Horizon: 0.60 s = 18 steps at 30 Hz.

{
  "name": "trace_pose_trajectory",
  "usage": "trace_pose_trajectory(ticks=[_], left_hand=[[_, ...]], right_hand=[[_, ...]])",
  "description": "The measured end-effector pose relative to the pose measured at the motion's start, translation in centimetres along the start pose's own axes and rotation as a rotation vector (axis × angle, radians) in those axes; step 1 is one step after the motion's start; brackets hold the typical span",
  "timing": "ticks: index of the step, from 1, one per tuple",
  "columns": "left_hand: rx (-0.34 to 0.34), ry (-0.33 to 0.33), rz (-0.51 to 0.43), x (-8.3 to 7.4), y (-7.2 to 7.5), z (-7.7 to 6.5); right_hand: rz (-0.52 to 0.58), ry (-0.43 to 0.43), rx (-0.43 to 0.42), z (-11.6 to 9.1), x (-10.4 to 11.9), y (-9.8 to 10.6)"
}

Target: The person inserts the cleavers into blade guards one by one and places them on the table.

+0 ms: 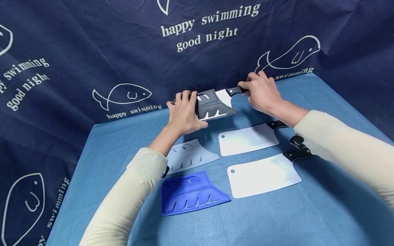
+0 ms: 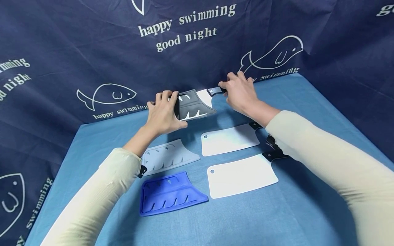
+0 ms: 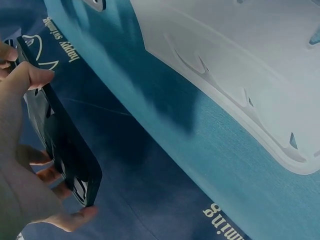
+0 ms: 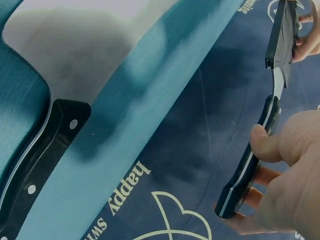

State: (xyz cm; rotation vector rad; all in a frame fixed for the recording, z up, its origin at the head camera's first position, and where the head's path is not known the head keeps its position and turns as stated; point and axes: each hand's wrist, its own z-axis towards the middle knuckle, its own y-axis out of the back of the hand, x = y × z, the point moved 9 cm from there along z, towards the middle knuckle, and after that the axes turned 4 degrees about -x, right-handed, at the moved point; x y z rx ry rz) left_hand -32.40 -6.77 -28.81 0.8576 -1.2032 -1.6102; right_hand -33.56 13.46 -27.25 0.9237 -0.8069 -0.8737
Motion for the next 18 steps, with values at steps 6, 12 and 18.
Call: trace_pose_trajectory(ticks=[6, 12, 18], left_hand=[[0.096, 0.034, -0.028, 0.3, -1.2, 0.4], [0.199, 0.055, -0.056, 0.6, -2.7, 0.9], [0.235, 0.053, -0.085, 0.9, -3.5, 1.3]], right_hand=[[0.015, -0.025, 0.070, 0.7, -0.4, -0.9], [0.016, -0.052, 0.139, 1.3, -1.1, -2.0], [0.055, -0.065, 0.144, 1.9, -1.7, -3.2]])
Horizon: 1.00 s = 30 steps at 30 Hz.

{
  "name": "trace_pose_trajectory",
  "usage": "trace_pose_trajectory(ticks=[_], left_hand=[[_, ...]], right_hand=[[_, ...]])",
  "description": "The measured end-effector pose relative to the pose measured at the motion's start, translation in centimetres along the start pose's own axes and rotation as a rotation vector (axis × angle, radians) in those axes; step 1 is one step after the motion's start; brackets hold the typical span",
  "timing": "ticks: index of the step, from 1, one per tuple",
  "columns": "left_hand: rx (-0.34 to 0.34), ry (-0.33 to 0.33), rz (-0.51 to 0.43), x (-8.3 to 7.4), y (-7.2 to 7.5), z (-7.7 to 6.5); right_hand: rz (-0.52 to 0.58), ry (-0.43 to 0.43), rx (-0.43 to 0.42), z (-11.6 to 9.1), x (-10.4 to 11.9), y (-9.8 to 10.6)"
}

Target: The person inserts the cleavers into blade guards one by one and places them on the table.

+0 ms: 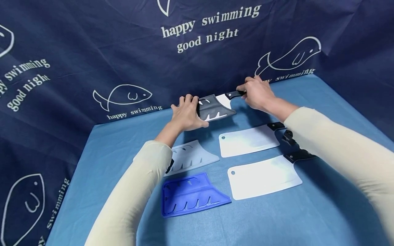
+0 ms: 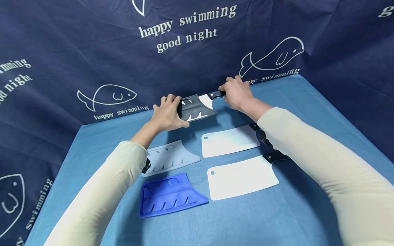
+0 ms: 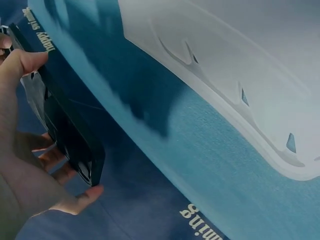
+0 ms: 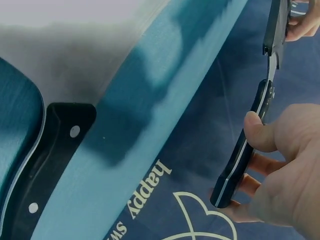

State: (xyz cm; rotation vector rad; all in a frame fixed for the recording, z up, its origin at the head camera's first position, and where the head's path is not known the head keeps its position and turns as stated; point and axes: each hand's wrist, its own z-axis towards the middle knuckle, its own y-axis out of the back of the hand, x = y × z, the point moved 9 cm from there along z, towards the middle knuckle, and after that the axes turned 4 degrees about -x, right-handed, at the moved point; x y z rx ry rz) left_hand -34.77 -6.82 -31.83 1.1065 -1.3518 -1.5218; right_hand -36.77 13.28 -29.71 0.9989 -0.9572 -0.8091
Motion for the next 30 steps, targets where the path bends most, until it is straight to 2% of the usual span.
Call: trace_pose_trajectory(ticks=[8, 23, 30], left_hand=[[0.061, 0.010, -0.028, 0.8, -1.6, 0.6], [0.188, 0.047, -0.054, 2.0, -4.7, 1.0], [0.241, 0.082, -0.093, 2.3, -5.5, 0.9]], right_hand=[[-0.017, -0.008, 0.028, 0.8, -0.3, -1.4], [-0.022, -0.083, 0.205, 2.1, -1.1, -5.0], [-0.018, -0.097, 0.231, 2.6, -1.1, -6.2]])
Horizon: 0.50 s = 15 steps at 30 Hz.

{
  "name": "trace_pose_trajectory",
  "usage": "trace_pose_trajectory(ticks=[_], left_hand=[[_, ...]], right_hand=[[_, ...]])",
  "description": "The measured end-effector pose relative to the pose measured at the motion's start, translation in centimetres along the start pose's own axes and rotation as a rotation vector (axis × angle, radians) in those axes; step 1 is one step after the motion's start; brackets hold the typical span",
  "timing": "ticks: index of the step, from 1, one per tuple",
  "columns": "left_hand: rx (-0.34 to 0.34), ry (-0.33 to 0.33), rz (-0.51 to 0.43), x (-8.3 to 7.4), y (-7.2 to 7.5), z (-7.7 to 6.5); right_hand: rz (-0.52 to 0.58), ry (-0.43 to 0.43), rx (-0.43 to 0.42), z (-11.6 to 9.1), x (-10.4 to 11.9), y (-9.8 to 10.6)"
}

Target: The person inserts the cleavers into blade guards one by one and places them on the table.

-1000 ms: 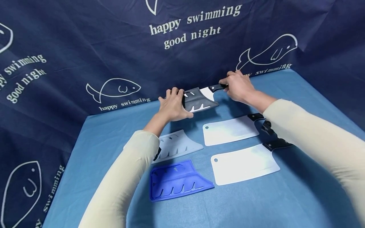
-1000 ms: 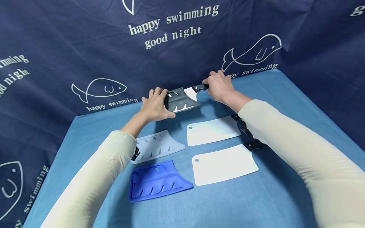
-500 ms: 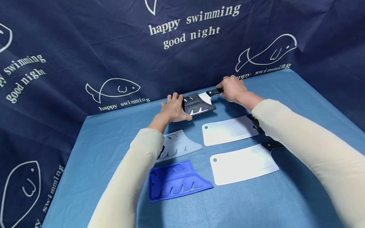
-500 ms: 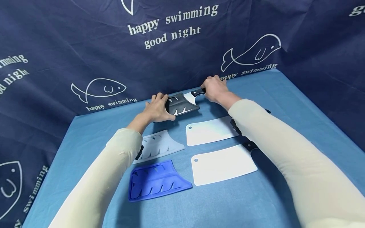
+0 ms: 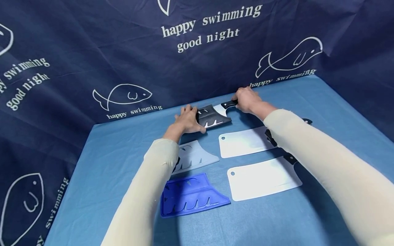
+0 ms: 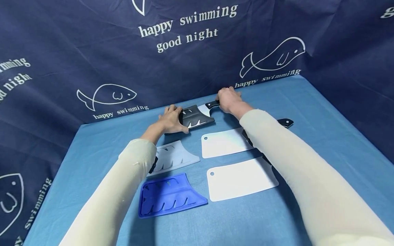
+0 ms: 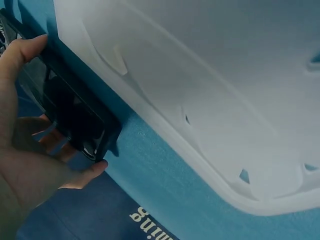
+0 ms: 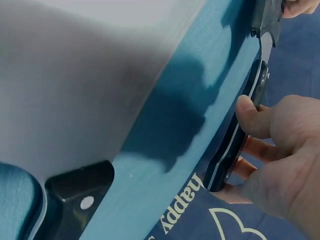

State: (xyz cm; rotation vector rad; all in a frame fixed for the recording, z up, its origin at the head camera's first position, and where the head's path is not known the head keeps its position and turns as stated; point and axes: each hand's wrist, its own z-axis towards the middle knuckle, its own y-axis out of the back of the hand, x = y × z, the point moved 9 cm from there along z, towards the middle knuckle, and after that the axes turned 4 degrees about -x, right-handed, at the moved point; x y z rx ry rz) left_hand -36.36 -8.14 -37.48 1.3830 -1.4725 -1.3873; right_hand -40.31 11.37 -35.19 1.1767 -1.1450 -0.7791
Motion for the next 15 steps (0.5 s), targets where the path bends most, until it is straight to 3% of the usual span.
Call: trace_pose_trajectory(ticks=[15], left_hand=[[0.114, 0.034, -0.021, 0.5, -1.2, 0.1]], right_hand=[[-0.011, -0.023, 0.078, 0.6, -0.4, -2.2]])
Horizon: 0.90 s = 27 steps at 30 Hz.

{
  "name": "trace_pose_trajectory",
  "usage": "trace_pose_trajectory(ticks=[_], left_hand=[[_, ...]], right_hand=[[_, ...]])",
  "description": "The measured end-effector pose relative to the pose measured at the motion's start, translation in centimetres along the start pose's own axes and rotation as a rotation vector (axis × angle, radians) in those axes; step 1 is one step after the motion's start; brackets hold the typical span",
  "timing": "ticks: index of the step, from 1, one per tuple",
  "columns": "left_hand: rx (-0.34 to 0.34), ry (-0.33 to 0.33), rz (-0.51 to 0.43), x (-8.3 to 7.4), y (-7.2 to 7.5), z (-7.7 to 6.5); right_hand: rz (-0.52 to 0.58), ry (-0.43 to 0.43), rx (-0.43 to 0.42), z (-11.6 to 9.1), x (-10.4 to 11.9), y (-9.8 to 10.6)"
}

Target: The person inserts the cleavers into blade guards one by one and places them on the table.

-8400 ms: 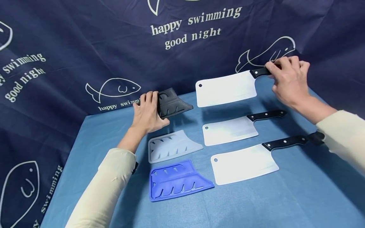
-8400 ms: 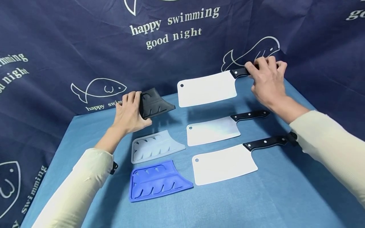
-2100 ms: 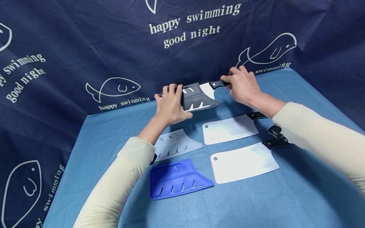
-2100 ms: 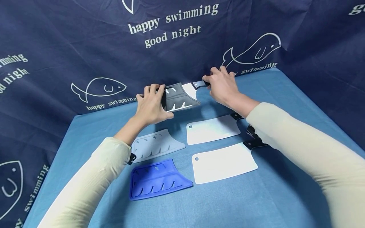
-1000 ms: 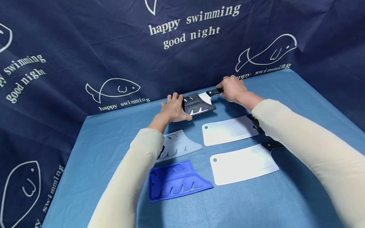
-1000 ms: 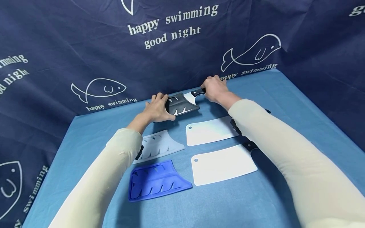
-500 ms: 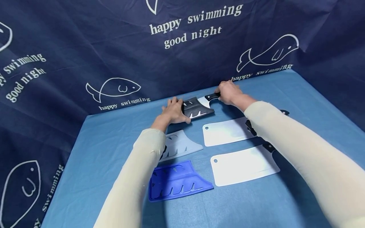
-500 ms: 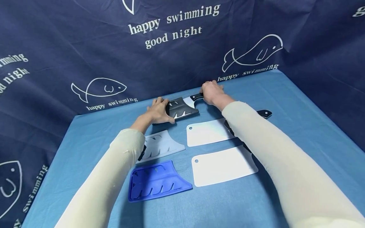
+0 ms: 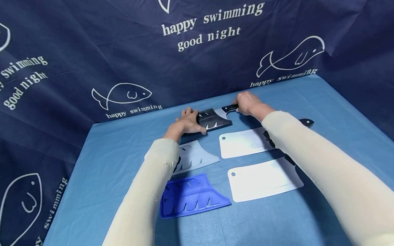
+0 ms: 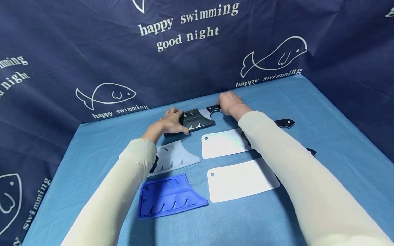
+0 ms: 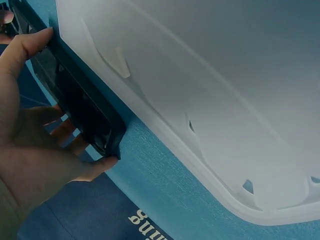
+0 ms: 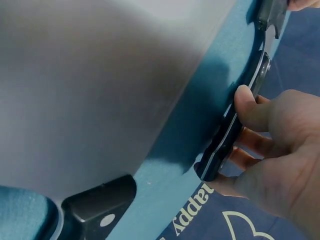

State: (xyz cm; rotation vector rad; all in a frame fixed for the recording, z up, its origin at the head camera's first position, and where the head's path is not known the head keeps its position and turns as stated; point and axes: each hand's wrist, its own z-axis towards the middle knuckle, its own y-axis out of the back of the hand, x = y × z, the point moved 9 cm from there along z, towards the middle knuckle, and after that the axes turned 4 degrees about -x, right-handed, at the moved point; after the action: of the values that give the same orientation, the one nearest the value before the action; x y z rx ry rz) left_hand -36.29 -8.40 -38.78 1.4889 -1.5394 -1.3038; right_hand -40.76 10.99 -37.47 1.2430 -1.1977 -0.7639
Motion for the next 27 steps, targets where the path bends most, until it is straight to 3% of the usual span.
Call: trace_pose_trajectory(ticks=[7, 17, 27], left_hand=[[0.046, 0.003, -0.011, 0.1, -0.1, -0.3], [0.055, -0.007, 0.016, 0.0, -0.3, -0.5], [0.018, -0.060, -0.018, 0.6, 1.4, -1.7]], right_hand=[[-0.014, -0.027, 0.028, -0.2, -0.1, -0.2], [-0.024, -0.048, 0.048, -0.7, -0.4, -0.3], [0.002, -0.005, 0.046, -1.5, -0.4, 0.8]])
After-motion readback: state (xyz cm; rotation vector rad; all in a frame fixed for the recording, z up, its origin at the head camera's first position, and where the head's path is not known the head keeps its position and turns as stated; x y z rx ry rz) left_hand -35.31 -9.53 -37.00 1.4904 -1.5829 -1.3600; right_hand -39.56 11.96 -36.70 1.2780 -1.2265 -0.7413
